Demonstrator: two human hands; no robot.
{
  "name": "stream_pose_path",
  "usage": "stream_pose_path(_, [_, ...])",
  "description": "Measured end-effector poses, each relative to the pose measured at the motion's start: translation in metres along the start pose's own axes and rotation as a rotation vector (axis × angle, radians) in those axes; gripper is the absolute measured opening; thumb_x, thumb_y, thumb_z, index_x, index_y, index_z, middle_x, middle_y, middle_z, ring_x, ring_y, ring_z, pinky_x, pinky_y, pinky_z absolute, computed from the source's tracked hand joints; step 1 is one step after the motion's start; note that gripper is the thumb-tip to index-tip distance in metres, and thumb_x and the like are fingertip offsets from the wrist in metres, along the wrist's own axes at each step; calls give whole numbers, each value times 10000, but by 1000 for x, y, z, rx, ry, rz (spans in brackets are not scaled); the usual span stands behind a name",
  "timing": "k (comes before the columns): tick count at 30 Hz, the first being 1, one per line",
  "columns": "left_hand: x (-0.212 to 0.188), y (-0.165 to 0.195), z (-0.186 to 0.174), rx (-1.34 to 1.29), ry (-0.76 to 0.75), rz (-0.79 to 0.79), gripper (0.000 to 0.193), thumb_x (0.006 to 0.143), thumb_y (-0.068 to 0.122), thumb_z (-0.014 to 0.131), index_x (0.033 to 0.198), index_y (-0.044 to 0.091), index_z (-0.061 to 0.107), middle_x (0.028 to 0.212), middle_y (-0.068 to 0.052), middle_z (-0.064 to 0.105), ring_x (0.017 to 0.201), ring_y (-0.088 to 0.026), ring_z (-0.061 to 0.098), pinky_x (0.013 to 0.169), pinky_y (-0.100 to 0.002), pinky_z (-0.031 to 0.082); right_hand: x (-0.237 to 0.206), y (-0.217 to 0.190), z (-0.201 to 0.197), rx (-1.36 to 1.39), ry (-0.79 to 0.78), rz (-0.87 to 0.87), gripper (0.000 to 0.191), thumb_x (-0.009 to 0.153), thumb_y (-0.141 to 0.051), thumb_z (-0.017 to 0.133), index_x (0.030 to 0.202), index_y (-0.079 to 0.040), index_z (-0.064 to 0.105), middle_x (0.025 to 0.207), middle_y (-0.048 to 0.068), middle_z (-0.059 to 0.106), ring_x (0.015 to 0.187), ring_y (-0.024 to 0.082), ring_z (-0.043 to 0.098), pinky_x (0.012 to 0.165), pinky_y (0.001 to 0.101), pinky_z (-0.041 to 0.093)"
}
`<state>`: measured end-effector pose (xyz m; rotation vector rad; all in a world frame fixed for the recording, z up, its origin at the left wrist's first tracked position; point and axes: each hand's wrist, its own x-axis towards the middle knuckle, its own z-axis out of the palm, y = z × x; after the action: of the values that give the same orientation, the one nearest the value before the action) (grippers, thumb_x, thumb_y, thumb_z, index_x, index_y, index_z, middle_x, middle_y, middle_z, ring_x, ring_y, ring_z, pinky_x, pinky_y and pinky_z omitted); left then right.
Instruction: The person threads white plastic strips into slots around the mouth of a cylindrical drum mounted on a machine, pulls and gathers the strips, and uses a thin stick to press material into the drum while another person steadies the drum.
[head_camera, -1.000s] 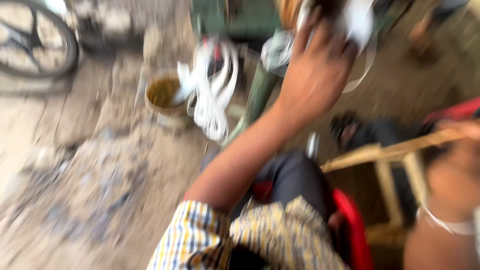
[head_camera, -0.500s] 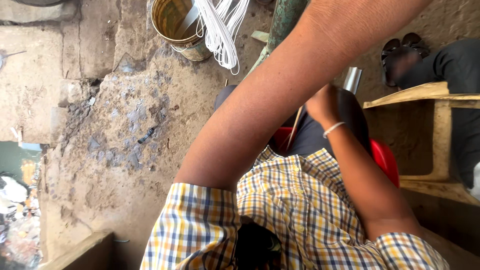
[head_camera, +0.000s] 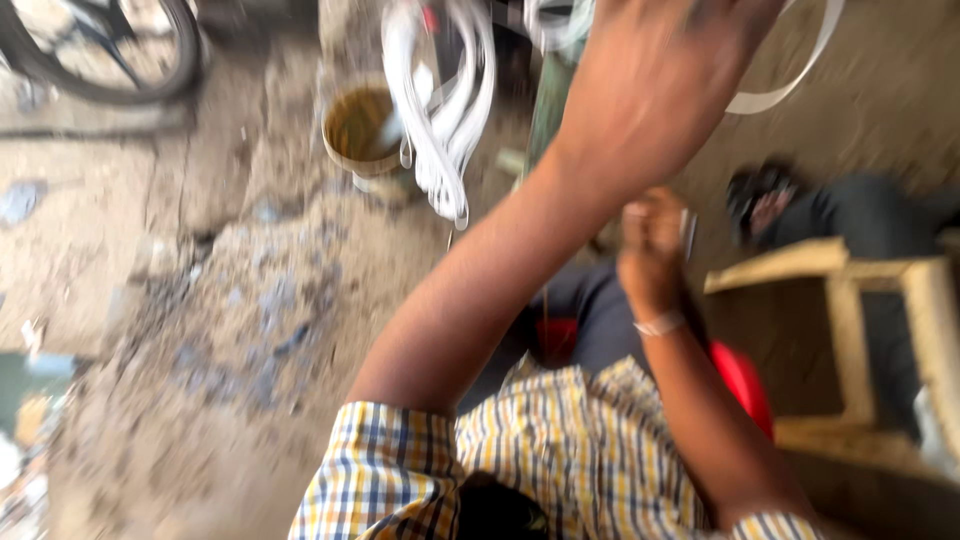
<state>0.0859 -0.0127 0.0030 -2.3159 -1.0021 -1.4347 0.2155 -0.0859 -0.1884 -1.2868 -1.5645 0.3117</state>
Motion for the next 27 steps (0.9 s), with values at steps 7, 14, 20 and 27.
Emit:
stream_pose_path(7, [16,-5,-53,96,-64,63,387,878,130,616,1241,-2,642,1217,-145,546,1275,-342,522,1188,-498,409,138,-155,-128,-550,-46,-816,424,931,-222,781,1203,79,659,1264,199,634,1209,400,594,1076,485,474])
stream_pose_path(14, [26,-39,-56,375,-343,310,177,871,174,637,985,61,713,1034,-76,643,1076,-262,614,965,-397,520,200,-161,-107,-831,-332,-977,241,920,-251,761,1018,-35,718,1056,101,707,1081,268,662,998,429,477])
stream_pose_path(20, [34,-60,-36,381,-285,496,146,830,183,645,912,129,753,941,-41,680,978,-241,646,763,-382,561,201,-137,-110,-768,-301,-1019,188,916,-204,709,1020,-48,718,1052,95,721,1084,263,669,1048,424,460])
stream_pose_path(27, [54,-67,-10,206,-537,312,146,782,281,749,857,155,759,919,-47,695,954,-243,687,807,-406,561,210,-137,-117,-619,-469,-711,182,964,-291,671,1001,-160,793,957,34,735,1022,234,664,917,451,418])
